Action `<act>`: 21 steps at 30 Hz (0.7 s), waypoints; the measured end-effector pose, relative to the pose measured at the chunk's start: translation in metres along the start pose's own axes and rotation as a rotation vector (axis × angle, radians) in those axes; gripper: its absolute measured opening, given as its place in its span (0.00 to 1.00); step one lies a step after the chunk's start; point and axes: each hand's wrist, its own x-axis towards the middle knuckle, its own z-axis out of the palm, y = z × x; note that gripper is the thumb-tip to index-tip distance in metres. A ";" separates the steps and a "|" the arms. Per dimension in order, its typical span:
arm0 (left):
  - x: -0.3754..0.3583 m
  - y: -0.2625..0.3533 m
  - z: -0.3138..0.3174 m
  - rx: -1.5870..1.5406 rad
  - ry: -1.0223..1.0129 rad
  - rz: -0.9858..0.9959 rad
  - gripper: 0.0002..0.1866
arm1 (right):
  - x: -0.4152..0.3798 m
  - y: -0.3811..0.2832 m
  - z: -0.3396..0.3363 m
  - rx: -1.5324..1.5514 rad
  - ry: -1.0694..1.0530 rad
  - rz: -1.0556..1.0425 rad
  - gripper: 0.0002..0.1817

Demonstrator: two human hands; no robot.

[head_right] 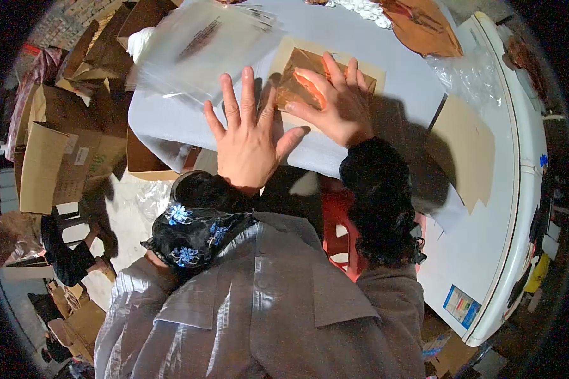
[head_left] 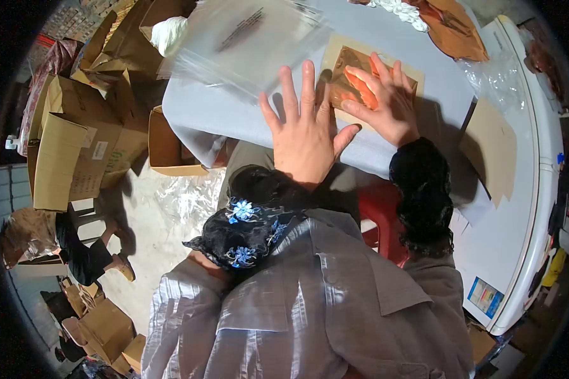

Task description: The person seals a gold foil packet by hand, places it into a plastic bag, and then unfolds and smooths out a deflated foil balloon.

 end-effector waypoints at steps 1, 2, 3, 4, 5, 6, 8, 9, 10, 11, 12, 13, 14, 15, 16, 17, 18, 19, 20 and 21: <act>0.002 0.001 0.000 0.013 -0.009 -0.001 0.40 | 0.002 0.000 -0.001 0.000 -0.001 0.000 0.38; 0.003 0.002 0.001 0.025 -0.021 -0.003 0.40 | 0.002 -0.001 -0.002 0.001 -0.006 0.002 0.38; 0.005 0.004 0.002 0.058 -0.002 0.014 0.40 | 0.001 -0.002 -0.002 0.002 -0.014 0.004 0.38; 0.008 0.005 0.005 0.092 0.019 0.032 0.40 | 0.001 0.000 0.000 -0.004 0.002 -0.003 0.38; 0.011 0.005 0.006 0.125 0.037 0.051 0.40 | 0.000 0.002 0.004 -0.009 0.018 -0.009 0.39; 0.012 0.003 0.009 0.059 0.037 0.032 0.39 | 0.000 0.001 0.004 -0.013 0.034 -0.016 0.39; 0.012 -0.001 0.013 -0.075 0.036 -0.004 0.37 | -0.001 0.000 0.002 0.013 0.010 -0.012 0.40; 0.011 -0.001 0.013 -0.196 0.066 -0.052 0.34 | -0.001 0.000 0.000 0.024 0.000 -0.009 0.41; 0.009 -0.002 0.014 -0.191 0.067 -0.044 0.34 | -0.002 0.001 -0.001 0.034 0.011 -0.031 0.41; 0.007 -0.003 0.016 -0.185 0.068 -0.034 0.34 | -0.002 0.002 -0.001 0.044 0.022 -0.052 0.42; 0.006 -0.003 0.016 -0.178 0.069 -0.026 0.34 | -0.003 0.003 -0.001 0.056 0.033 -0.075 0.42; 0.006 0.000 0.014 -0.232 0.064 -0.035 0.32 | -0.004 0.002 -0.002 0.060 0.037 -0.095 0.42; 0.006 0.000 0.014 -0.236 0.068 -0.020 0.32 | -0.004 0.002 -0.003 0.064 0.040 -0.117 0.42; 0.007 -0.001 0.015 -0.241 0.072 -0.004 0.32 | -0.005 0.001 -0.004 0.068 0.044 -0.137 0.43; 0.008 -0.002 0.016 -0.246 0.076 0.013 0.31 | -0.005 0.001 -0.003 0.077 0.058 -0.136 0.42; 0.007 -0.002 0.016 -0.265 0.084 0.036 0.31 | -0.006 0.001 -0.002 0.084 0.073 -0.136 0.41; 0.007 -0.002 0.016 -0.283 0.094 0.060 0.31 | -0.006 0.001 -0.001 0.092 0.088 -0.136 0.41; 0.007 -0.002 0.016 -0.301 0.103 0.084 0.30 | -0.006 -0.001 -0.002 0.093 0.092 -0.131 0.39; 0.007 -0.003 0.019 -0.334 0.123 0.083 0.30 | -0.006 -0.002 -0.002 0.094 0.096 -0.127 0.38; 0.008 -0.005 0.021 -0.367 0.142 0.082 0.30 | -0.006 -0.003 -0.003 0.095 0.099 -0.122 0.36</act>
